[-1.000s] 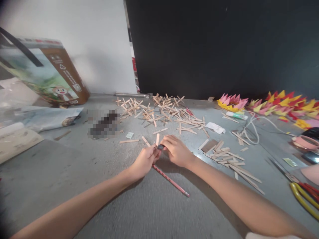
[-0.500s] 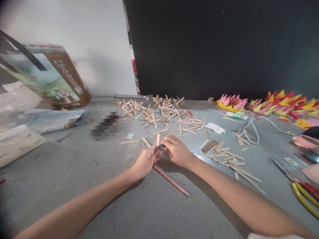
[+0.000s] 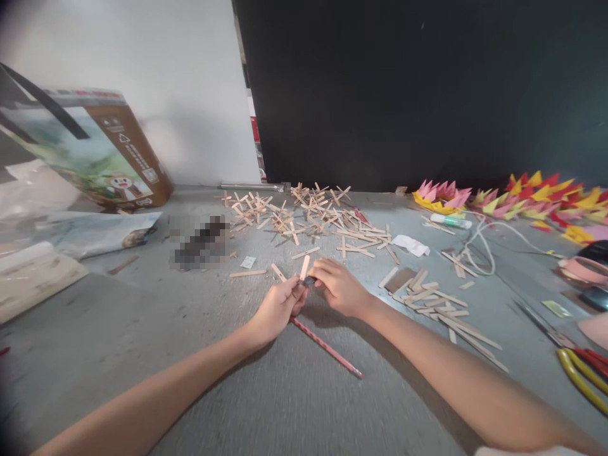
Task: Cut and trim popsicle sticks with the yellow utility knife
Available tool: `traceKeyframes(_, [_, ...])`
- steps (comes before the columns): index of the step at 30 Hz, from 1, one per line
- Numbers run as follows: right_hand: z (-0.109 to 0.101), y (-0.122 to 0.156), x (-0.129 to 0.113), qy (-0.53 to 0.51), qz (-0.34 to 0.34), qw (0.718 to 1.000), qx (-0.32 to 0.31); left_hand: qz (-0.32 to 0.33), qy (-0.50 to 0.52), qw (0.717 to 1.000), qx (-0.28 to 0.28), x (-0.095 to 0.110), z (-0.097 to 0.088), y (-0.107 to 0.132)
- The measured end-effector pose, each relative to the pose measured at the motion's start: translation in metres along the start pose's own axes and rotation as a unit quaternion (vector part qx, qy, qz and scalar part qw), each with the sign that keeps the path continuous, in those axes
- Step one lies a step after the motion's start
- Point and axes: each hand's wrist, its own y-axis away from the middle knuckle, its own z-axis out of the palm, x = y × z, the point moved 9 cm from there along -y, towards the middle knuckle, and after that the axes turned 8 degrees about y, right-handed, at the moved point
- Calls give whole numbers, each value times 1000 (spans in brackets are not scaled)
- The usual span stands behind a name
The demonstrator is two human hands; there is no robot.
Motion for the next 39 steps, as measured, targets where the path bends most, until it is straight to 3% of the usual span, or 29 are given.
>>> traceKeyframes(9, [5, 2, 3, -12, 20, 1000, -9, 11, -19, 1000, 9, 9, -2, 3])
traceKeyframes(17, [5, 1, -3, 22, 10, 1000, -6, 19, -65, 998, 10, -1, -5, -1])
traceKeyframes(22, [3, 1, -7, 25, 5, 1000, 3, 25, -60, 998, 10, 3, -4, 0])
traceKeyframes(26, [1, 2, 1, 11, 38, 999, 18, 25, 9, 999, 26, 5, -8, 0])
traceKeyframes(29, [-8, 5, 13, -8, 84, 994, 73, 34, 34, 998, 42, 5, -12, 0])
traceKeyframes(32, [-15, 8, 18, -30, 108, 987, 111, 29, 18, 998, 56, 3, -15, 1])
traceKeyframes(36, [-17, 4, 6, -53, 103, 989, 96, 36, -51, 996, 62, 9, -16, 2])
traceKeyframes(39, [-19, 0, 3, -86, 145, 981, 100, 51, -97, 992, 67, 16, -16, 2])
